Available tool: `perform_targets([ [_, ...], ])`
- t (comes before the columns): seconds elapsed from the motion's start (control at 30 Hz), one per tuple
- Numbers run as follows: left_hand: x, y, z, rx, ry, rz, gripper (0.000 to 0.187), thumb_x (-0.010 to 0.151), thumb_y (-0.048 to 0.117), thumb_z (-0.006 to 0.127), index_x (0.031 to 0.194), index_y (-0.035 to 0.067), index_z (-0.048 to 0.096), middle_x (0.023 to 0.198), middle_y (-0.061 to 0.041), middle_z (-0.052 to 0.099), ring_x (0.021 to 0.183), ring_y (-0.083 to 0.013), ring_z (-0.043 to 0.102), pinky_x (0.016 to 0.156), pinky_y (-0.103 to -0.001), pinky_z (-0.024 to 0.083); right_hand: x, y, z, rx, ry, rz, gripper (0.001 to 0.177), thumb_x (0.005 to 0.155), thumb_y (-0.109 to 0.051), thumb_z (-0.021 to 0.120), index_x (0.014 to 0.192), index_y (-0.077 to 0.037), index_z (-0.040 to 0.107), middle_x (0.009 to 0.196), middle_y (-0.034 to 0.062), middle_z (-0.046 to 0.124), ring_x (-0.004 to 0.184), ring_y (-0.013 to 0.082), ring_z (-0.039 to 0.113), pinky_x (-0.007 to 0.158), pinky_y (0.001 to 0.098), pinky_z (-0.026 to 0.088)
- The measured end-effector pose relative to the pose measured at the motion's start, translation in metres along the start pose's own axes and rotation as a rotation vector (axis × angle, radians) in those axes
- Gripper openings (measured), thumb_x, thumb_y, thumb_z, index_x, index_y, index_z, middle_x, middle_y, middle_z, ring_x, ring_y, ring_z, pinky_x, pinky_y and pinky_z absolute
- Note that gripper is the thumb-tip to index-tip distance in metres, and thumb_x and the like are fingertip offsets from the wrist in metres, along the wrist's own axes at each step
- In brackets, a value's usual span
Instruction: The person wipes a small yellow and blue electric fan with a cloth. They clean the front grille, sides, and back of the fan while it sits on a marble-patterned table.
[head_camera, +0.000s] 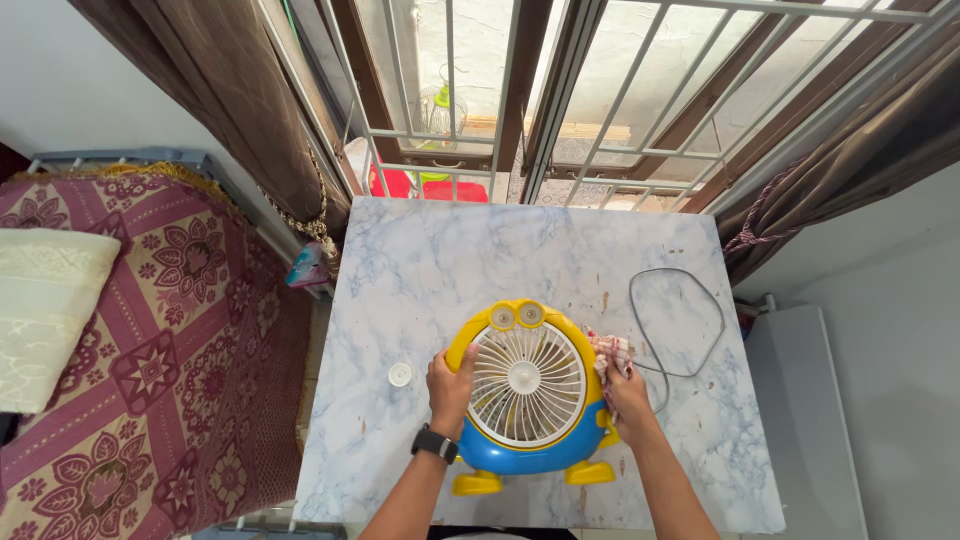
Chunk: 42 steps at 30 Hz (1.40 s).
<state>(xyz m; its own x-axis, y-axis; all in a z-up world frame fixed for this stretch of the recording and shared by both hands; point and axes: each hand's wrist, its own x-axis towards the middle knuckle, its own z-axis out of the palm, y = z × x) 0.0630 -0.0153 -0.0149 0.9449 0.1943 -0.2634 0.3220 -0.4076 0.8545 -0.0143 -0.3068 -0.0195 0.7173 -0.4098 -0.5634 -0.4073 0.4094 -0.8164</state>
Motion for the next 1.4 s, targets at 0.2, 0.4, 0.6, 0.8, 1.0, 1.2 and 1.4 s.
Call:
perform_targets([
  [0.2,-0.018,0.046,-0.016,-0.025,0.115,0.198,0.071,0.087,0.058,0.071,0.125,-0.001,0.059,0.121,-0.017,0.062,0.118,-0.0348,0.055,0.100,-0.045,0.045,-0.022,-0.044,0.037,0.259,0.061,-0.200,0.019,0.104,-0.029,0.061,0.109,-0.011,0.066,0.087,-0.0041,0.063,0.071,0.0066,0.056,0.060,0.0256,0.044],
  [0.4,-0.009,0.048,-0.017,-0.098,0.237,0.512,0.062,0.083,0.036,0.080,0.128,0.002,0.055,0.114,-0.016,0.059,0.111,-0.0342,0.054,0.098,-0.045,0.045,-0.014,-0.056,0.060,0.417,0.077,-0.402,0.028,0.106,-0.027,0.060,0.122,-0.006,0.065,0.112,0.0024,0.070,0.094,0.0102,0.067,0.080,0.0265,0.052],
  [0.6,0.001,-0.025,0.000,-0.111,0.362,0.845,0.072,0.088,0.050,0.070,0.135,0.001,0.047,0.120,-0.019,0.055,0.113,-0.0376,0.051,0.100,-0.050,0.041,-0.029,-0.035,0.061,0.397,0.074,-0.535,0.030,0.104,-0.026,0.057,0.127,-0.006,0.060,0.120,0.0024,0.068,0.104,0.0096,0.067,0.087,0.0238,0.052],
  [0.8,-0.013,-0.044,-0.007,-0.160,0.218,0.885,0.079,0.096,0.062,0.064,0.140,0.001,0.043,0.126,-0.020,0.052,0.117,-0.0371,0.051,0.103,-0.049,0.042,-0.062,-0.011,0.048,0.244,0.160,-0.668,0.031,0.110,-0.027,0.057,0.130,-0.004,0.059,0.118,0.0014,0.064,0.100,0.0080,0.057,0.080,0.0246,0.044],
  [1.0,-0.034,0.025,-0.041,0.058,0.239,1.098,0.082,0.087,0.063,0.066,0.145,0.007,0.047,0.140,-0.017,0.055,0.128,-0.0375,0.053,0.109,-0.051,0.042,-0.112,-0.043,0.058,-0.420,-0.085,-1.185,0.039,0.100,-0.024,0.063,0.133,-0.003,0.061,0.129,0.0134,0.059,0.124,0.0246,0.052,0.107,0.0414,0.039],
  [1.2,-0.033,0.051,-0.053,0.107,0.151,1.104,0.099,0.072,0.064,0.082,0.144,0.006,0.048,0.133,-0.012,0.059,0.121,-0.0342,0.057,0.103,-0.049,0.044,-0.083,-0.044,0.042,-0.700,-0.143,-1.128,0.043,0.089,-0.015,0.069,0.130,-0.006,0.062,0.140,0.0169,0.057,0.133,0.0296,0.053,0.110,0.0427,0.044],
  [1.4,-0.035,0.047,-0.047,0.136,0.171,1.067,0.098,0.068,0.061,0.087,0.141,0.008,0.049,0.132,-0.011,0.058,0.120,-0.0337,0.056,0.101,-0.049,0.043,-0.045,-0.002,0.015,-0.292,-0.085,-0.799,0.052,0.092,-0.012,0.068,0.140,-0.002,0.053,0.133,0.0168,0.061,0.120,0.0303,0.060,0.102,0.0418,0.048],
])
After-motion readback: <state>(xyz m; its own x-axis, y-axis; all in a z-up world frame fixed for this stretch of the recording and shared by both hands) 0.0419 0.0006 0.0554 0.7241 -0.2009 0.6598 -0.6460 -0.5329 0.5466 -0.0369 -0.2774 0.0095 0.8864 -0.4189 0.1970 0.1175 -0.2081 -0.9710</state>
